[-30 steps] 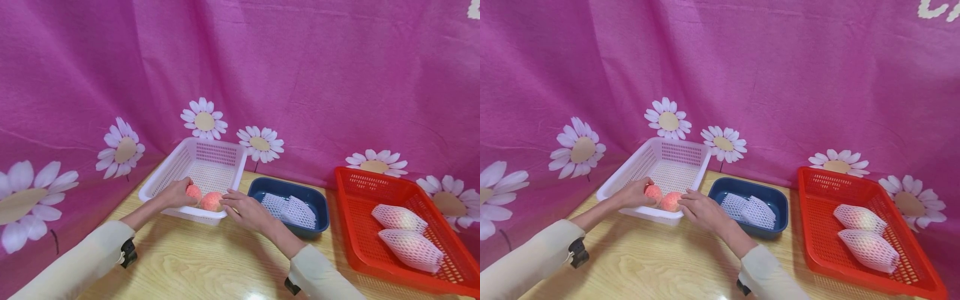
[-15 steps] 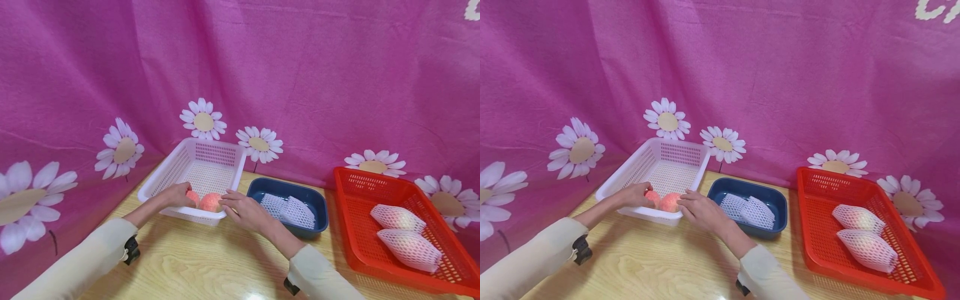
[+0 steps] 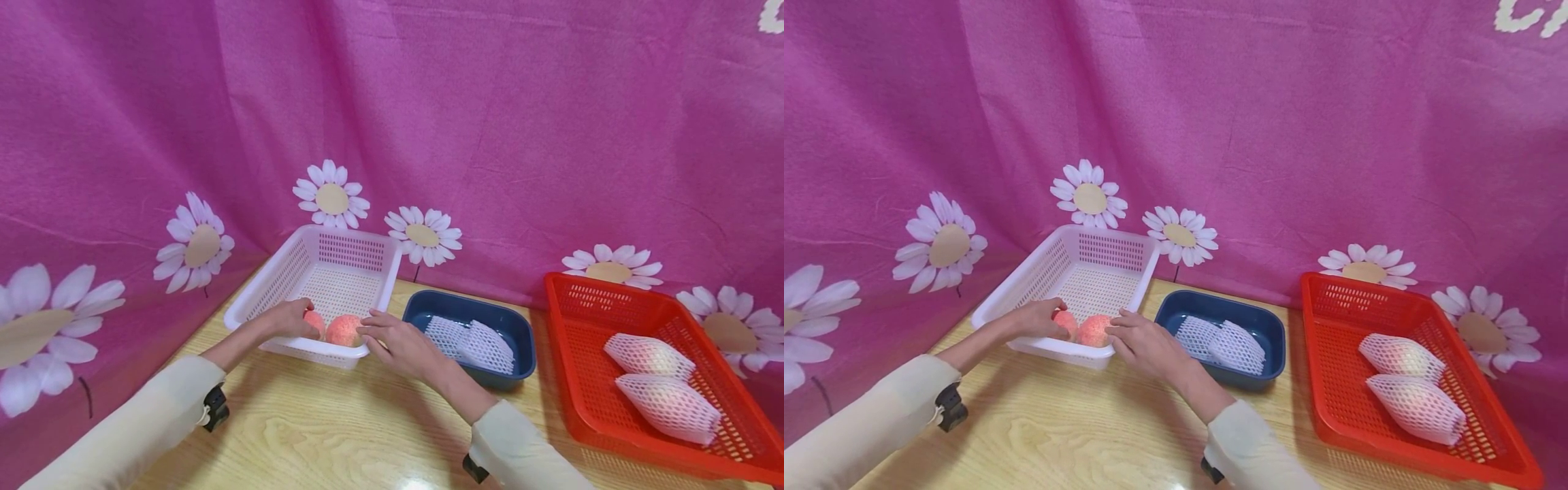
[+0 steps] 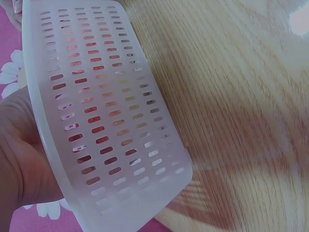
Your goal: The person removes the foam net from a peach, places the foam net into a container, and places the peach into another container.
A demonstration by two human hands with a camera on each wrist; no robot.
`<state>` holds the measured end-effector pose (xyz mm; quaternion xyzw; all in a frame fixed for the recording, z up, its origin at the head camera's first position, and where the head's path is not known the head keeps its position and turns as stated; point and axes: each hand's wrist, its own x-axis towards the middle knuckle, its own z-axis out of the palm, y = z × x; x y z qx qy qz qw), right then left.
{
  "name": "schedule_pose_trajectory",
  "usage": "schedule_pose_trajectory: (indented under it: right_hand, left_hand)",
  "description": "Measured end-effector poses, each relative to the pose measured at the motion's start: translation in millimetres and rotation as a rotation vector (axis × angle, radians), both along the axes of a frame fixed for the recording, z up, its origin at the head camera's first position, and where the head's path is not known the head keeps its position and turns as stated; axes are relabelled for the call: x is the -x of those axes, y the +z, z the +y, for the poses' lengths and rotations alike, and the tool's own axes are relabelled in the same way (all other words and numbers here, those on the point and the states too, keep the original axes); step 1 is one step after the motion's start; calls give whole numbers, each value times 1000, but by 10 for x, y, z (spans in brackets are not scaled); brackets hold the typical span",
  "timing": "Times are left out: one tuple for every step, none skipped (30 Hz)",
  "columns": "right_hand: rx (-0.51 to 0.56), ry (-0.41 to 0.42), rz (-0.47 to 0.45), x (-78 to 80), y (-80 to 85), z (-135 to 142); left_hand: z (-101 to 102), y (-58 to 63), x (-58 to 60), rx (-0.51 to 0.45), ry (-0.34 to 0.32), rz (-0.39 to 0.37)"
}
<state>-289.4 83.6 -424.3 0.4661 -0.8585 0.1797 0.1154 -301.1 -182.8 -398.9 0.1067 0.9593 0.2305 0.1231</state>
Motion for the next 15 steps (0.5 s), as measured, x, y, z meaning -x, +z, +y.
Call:
schedule_pose_trajectory:
  right_hand:
    - [0,0,-1,-1,0,0]
    - [1,0,-2,-2,1,0]
    - [1,0,-3,-3,2,0]
    - [1,0,-2,-3,3,0]
    - [2,0,-2,-3,4,-1]
    - [3,0,-2,-4,5,-1]
    - [5,0,-1,-3,5,0]
    - [6,0,-1,-3,5,0]
    - [7,1,0,-2,5,-1]
    - [8,1,0,-2,5,-2]
    - [9,1,0,-2,5,-3]
    - [10,1,1,-3,5,-3]
    - [11,2,1,-3,5,-3]
    - [12,2,2,-4,5,-4]
    - [12,2,2,-5,6,-5]
  left_hand:
    - [0,-2,0,1,0,3]
    - [1,-5,2,3,0,6]
    - [1,-9,4,4,1,10]
    - [-2,-9,1,7,-3,18]
    - [-4,-11,2,7,-2,24]
    - [-3,-13,3,6,-2,28]
    - [-4,-10,1,5,-1,31]
    - [-5,-9,0,7,-2,34]
    - [-5,-8,0,5,-3,35]
    - [-6,-4,-3,7,-5,36]
    - [-7,1,-5,8,-6,34]
    - [-6,4,-7,9,-6,29]
    - [-6,7,-8,12,-6,27]
    - [-6,11,-10,14,-6,26]
    - [-7,17,-13,15,-4,24]
